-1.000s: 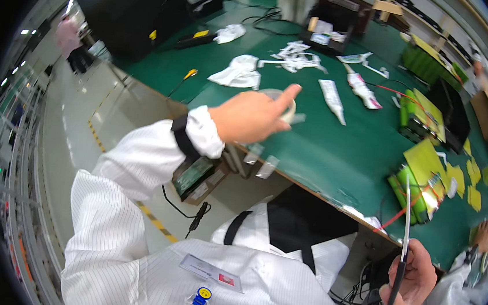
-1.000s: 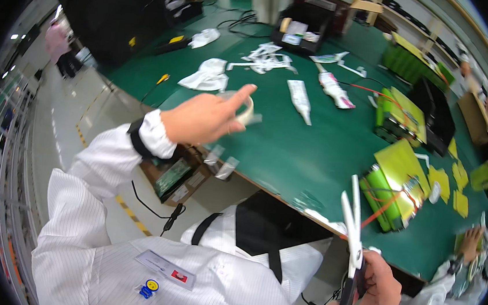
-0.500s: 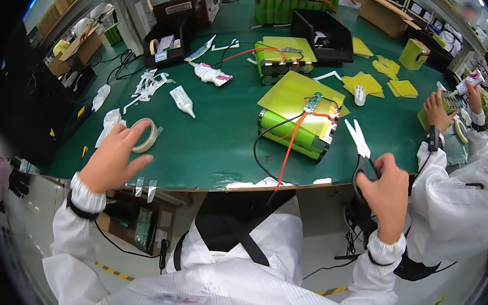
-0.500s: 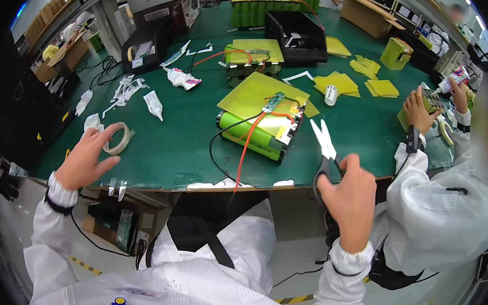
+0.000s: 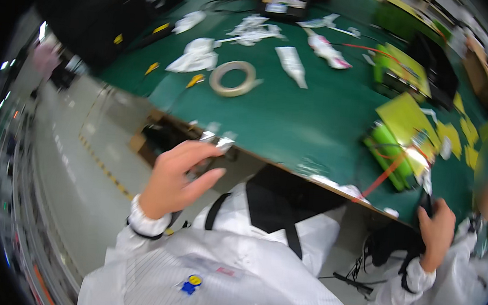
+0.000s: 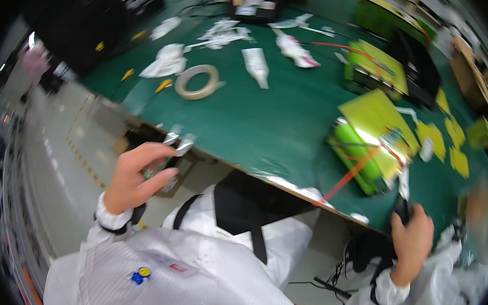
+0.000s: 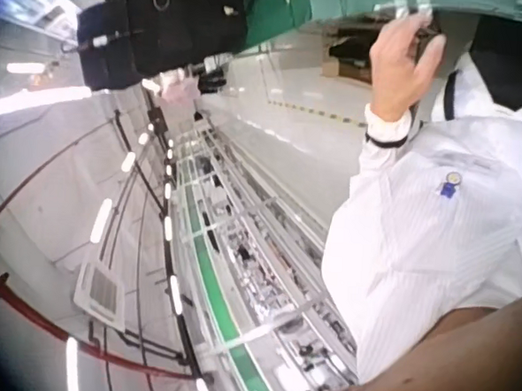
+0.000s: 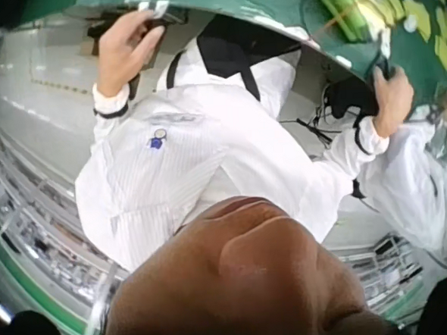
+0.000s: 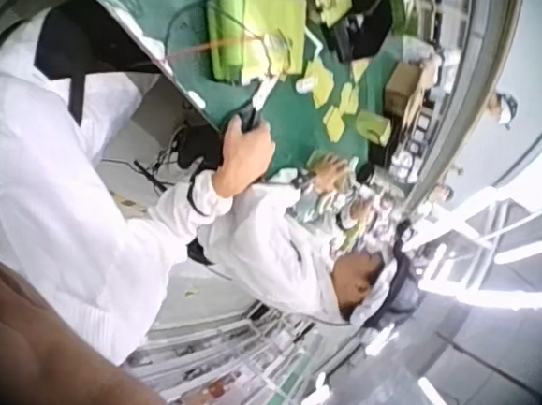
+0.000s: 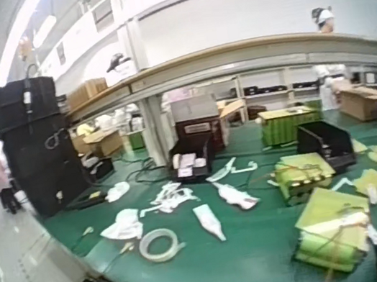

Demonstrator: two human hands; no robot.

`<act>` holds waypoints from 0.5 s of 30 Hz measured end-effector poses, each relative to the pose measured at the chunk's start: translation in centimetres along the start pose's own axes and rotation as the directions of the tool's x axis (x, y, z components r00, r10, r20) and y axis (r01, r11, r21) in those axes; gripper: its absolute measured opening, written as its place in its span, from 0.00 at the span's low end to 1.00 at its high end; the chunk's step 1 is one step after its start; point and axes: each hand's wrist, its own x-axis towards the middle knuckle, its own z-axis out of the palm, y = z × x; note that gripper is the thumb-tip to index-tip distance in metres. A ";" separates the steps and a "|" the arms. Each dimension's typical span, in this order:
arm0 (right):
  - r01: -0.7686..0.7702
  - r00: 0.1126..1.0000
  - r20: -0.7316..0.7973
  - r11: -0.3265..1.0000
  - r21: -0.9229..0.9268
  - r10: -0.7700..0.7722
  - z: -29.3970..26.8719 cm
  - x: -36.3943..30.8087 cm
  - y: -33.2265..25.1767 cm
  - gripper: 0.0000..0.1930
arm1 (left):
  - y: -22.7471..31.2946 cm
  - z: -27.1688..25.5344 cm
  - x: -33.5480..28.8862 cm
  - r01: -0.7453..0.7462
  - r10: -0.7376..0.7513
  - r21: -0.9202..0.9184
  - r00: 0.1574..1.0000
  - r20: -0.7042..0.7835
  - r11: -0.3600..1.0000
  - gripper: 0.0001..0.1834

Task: Assembling battery packs by applying adhesive tape and connecting circuit boards in a factory setting.

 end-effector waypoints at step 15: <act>0.860 0.475 -0.477 0.272 0.432 -0.740 6.5 -6.3 -32.7 0.25 | -7.1 -1.1 2.4 -0.232 0.207 0.613 0.972 0.112 0.755 0.30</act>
